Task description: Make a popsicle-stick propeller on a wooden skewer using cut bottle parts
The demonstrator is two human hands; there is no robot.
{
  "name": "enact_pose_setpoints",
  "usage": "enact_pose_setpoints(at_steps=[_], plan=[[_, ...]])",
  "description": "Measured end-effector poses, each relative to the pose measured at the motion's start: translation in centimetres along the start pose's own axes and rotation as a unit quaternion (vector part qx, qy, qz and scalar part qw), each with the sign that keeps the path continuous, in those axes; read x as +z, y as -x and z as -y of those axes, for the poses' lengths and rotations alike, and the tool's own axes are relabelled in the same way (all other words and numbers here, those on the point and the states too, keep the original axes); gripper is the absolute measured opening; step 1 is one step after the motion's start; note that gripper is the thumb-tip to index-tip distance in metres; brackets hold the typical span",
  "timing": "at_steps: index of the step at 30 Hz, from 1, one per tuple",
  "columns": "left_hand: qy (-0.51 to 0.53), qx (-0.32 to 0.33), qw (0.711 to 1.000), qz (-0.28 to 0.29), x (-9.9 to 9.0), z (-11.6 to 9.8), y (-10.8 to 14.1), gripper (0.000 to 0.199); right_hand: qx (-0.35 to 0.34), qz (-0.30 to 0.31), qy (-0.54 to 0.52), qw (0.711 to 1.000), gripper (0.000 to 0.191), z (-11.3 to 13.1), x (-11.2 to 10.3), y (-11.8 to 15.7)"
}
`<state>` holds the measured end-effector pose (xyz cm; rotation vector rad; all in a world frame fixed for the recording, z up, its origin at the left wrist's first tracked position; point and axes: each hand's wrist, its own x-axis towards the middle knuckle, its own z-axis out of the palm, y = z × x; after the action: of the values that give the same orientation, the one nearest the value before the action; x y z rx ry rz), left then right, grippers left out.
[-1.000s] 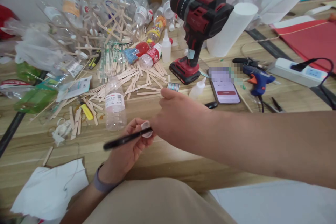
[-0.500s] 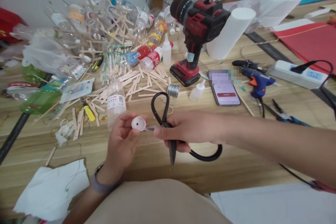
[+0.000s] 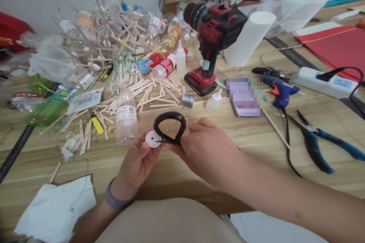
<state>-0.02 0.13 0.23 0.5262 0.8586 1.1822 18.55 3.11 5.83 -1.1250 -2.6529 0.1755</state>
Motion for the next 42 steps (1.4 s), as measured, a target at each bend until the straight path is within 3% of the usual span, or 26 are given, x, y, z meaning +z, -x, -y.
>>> enact_pose_setpoints(at_steps=[5,9,14,19,23,25,29,32,34,37,40,42], plan=[[0.023,0.000,0.999,-0.023,0.0,0.2,-0.1,0.039,-0.013,-0.016,0.104,0.994,0.041,0.2,0.9,0.1],[0.026,0.004,1.000,-0.011,0.2,0.0,0.0,0.039,-0.006,-0.013,0.129,0.992,0.047,0.2,1.4,-0.1],[0.024,0.015,1.000,-0.010,0.5,-0.1,0.0,0.043,-0.001,0.028,0.100,0.995,0.043,0.5,1.2,-0.2],[0.009,0.032,0.999,-0.006,0.4,0.1,0.0,0.041,0.004,0.028,0.102,0.994,0.038,0.9,1.0,-0.4],[-0.029,0.071,0.997,-0.002,0.0,0.4,0.1,0.036,0.055,0.112,-0.055,0.991,0.028,0.6,0.7,-0.9],[-0.070,0.097,0.993,0.011,-0.1,0.5,0.2,0.036,0.112,0.181,-0.199,0.957,0.031,0.1,0.6,-1.0],[-0.166,0.161,0.972,0.049,-0.1,0.3,0.6,0.036,0.178,0.296,-0.442,0.828,0.050,-0.9,1.0,-0.7],[-0.216,0.189,0.956,0.061,0.0,0.0,0.9,0.031,0.188,0.308,-0.551,0.753,0.059,-1.3,1.8,-0.2],[-0.220,0.179,0.957,0.054,0.2,-0.2,1.0,0.027,0.188,0.302,-0.576,0.736,0.060,-1.2,2.3,0.1],[-0.203,0.123,0.971,0.039,0.3,-0.3,1.0,0.031,0.185,0.264,-0.538,0.779,0.058,-0.7,2.9,0.5],[-0.182,0.052,0.981,0.038,0.4,0.0,0.9,0.043,0.190,0.193,-0.406,0.873,0.056,0.0,3.3,0.8],[-0.168,0.032,0.985,0.030,0.3,0.3,0.7,0.048,0.150,0.078,-0.299,0.939,0.052,0.3,3.5,0.8]])
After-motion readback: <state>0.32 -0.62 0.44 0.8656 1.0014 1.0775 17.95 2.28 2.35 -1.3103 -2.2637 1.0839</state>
